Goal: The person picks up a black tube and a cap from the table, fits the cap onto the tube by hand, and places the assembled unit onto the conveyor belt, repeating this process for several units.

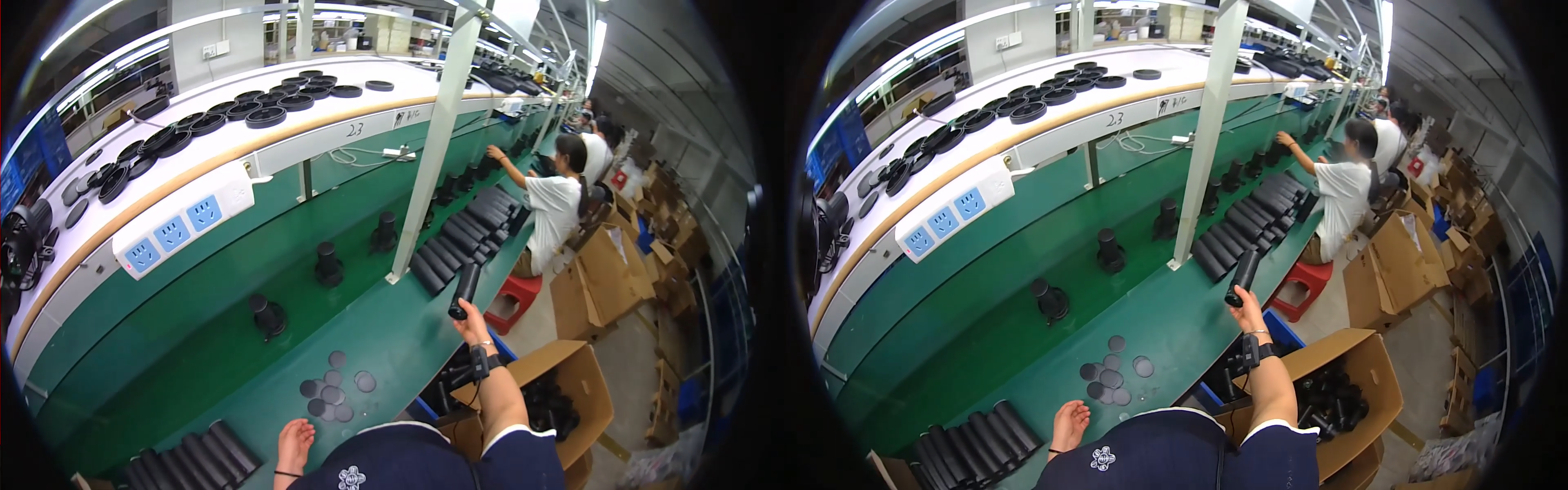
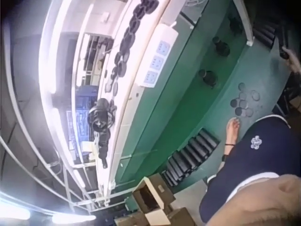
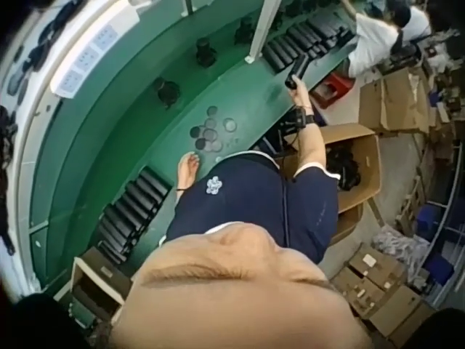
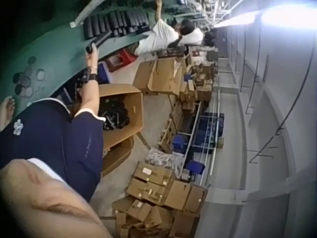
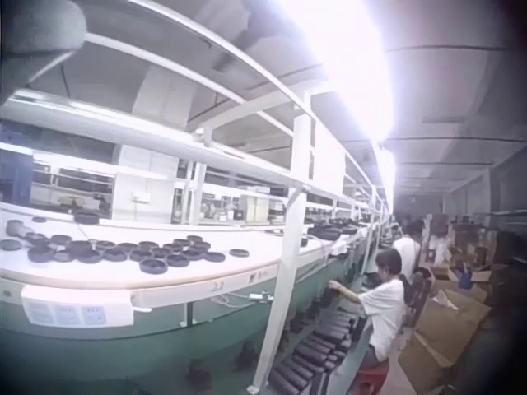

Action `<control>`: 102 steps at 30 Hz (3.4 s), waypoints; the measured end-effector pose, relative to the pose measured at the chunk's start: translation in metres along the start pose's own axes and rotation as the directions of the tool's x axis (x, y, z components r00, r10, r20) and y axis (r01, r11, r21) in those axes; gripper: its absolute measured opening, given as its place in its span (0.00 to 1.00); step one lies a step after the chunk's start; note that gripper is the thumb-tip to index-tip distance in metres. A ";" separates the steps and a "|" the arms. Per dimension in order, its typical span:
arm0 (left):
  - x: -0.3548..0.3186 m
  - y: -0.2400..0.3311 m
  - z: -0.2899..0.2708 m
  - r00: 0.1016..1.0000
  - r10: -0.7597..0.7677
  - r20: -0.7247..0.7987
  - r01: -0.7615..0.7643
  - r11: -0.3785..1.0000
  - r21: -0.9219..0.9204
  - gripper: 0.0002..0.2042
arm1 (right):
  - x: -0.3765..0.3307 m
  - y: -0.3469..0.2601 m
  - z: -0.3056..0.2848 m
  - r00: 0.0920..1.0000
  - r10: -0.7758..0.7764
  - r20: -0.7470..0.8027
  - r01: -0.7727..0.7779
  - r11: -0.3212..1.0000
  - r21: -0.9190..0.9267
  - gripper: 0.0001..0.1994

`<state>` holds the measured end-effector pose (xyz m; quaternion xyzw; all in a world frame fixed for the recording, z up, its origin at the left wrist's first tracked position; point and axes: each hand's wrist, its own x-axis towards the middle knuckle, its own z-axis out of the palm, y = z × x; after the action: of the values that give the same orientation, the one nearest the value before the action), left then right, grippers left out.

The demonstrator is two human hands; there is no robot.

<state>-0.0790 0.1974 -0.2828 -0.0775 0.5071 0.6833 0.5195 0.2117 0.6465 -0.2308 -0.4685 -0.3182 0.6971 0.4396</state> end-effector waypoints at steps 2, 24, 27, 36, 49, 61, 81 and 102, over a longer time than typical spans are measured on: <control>-0.001 -0.004 0.011 1.000 0.003 -0.006 -0.003 1.000 0.001 0.07 | 0.017 0.001 -0.002 0.999 0.025 0.031 -0.024 0.999 -0.026 0.18; 0.014 -0.025 0.080 0.986 0.022 -0.163 -0.018 0.999 0.026 0.08 | 0.165 -0.047 -0.014 0.998 -0.051 -0.040 0.028 0.898 -0.439 0.24; 0.017 -0.029 0.085 0.984 -0.014 -0.178 0.019 0.999 0.029 0.08 | 0.197 -0.037 -0.022 0.971 -0.236 -0.028 0.172 0.781 -0.600 0.32; 0.028 -0.031 0.089 0.966 0.020 -0.260 -0.009 0.999 0.042 0.08 | 0.222 -0.061 0.004 0.993 -0.117 -0.027 0.084 0.842 -0.532 0.29; 0.054 -0.019 0.127 0.973 -0.022 -0.231 0.044 0.995 0.091 0.07 | 0.251 -0.106 -0.037 0.986 -0.077 0.147 0.052 0.985 0.166 0.13; 0.053 -0.020 0.121 0.971 -0.032 -0.239 0.059 0.992 0.108 0.07 | 0.239 -0.091 -0.044 0.997 -0.065 0.049 0.056 0.984 0.169 0.20; 0.047 -0.031 0.110 0.962 -0.030 -0.271 0.054 0.995 0.082 0.07 | 0.250 -0.061 -0.022 0.933 -0.346 0.103 0.198 0.250 -0.948 0.41; 0.033 -0.025 0.113 0.955 0.055 -0.292 -0.009 0.988 0.154 0.07 | 0.246 -0.064 -0.018 0.588 -0.637 0.499 0.607 -0.060 -0.792 0.27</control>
<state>-0.0264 0.3040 -0.2661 -0.1308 0.6305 0.6320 0.4312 0.2056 0.8971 -0.2745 -0.4361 -0.8220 0.0909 0.3549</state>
